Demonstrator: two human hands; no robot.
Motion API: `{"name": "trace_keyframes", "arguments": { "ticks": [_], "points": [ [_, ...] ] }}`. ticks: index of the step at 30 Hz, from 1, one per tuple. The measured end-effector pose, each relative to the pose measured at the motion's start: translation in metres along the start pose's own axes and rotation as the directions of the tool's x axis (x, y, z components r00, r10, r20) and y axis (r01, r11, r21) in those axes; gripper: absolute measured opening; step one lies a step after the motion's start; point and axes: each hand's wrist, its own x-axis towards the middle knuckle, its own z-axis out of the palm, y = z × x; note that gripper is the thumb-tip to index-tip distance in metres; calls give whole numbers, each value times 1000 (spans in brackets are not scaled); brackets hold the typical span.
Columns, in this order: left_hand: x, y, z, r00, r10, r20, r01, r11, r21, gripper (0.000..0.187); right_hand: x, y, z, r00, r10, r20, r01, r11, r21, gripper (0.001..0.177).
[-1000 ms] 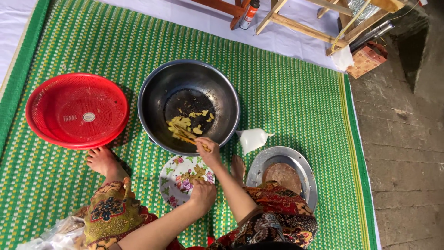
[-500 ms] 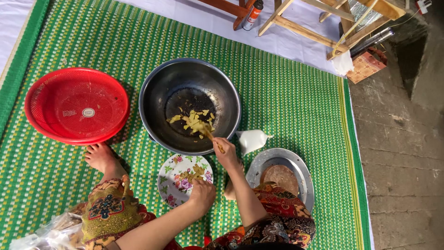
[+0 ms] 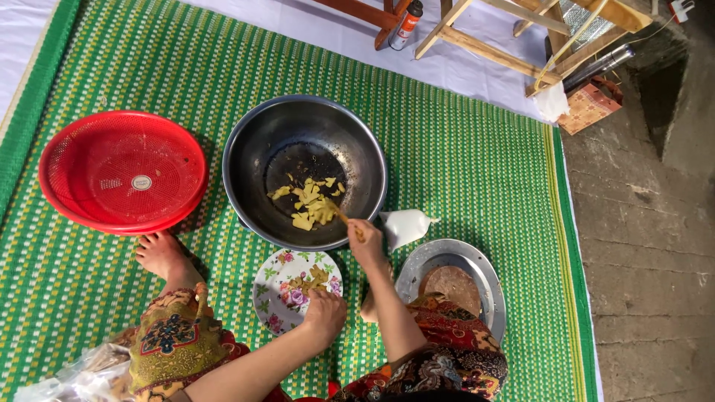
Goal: Sorting and transferring sliced ginger from a large bowl to a small plate using chopsticks while sitting on the floor.
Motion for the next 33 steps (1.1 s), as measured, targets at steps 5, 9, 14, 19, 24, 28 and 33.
{"name": "trace_keyframes", "arguments": {
  "ticks": [5, 9, 14, 19, 24, 28, 33],
  "points": [
    [1, 1, 2, 1000, -11, -20, 11, 1000, -22, 37, -9, -18, 24, 988, -121, -92, 139, 962, 236, 19],
    [-3, -2, -6, 999, 22, 39, -21, 999, -35, 37, -16, -20, 41, 958, -278, 73, 259, 945, 199, 19],
    [0, 0, 3, 1000, 11, -14, -11, 999, -30, 38, 2, 12, 52, 937, -347, 40, 341, 934, 101, 22],
    [-2, 1, -2, 1000, 15, 0, -15, 1000, 11, 42, 9, 0, 16, 994, -111, -2, 111, 993, 44, 20],
    [1, 5, 1, 1000, 1, -11, -1, 1000, 12, 37, 6, -22, -2, 959, -212, -186, 212, 977, -16, 22],
    [-3, 0, -9, 1000, 10, 11, -10, 1000, 26, 35, 4, -5, 6, 966, -234, -107, 227, 971, -68, 23],
    [-12, -5, -23, 989, 72, 130, -72, 997, -2, 53, -7, -19, 15, 934, -358, -8, 353, 916, 189, 14]
  ]
}}
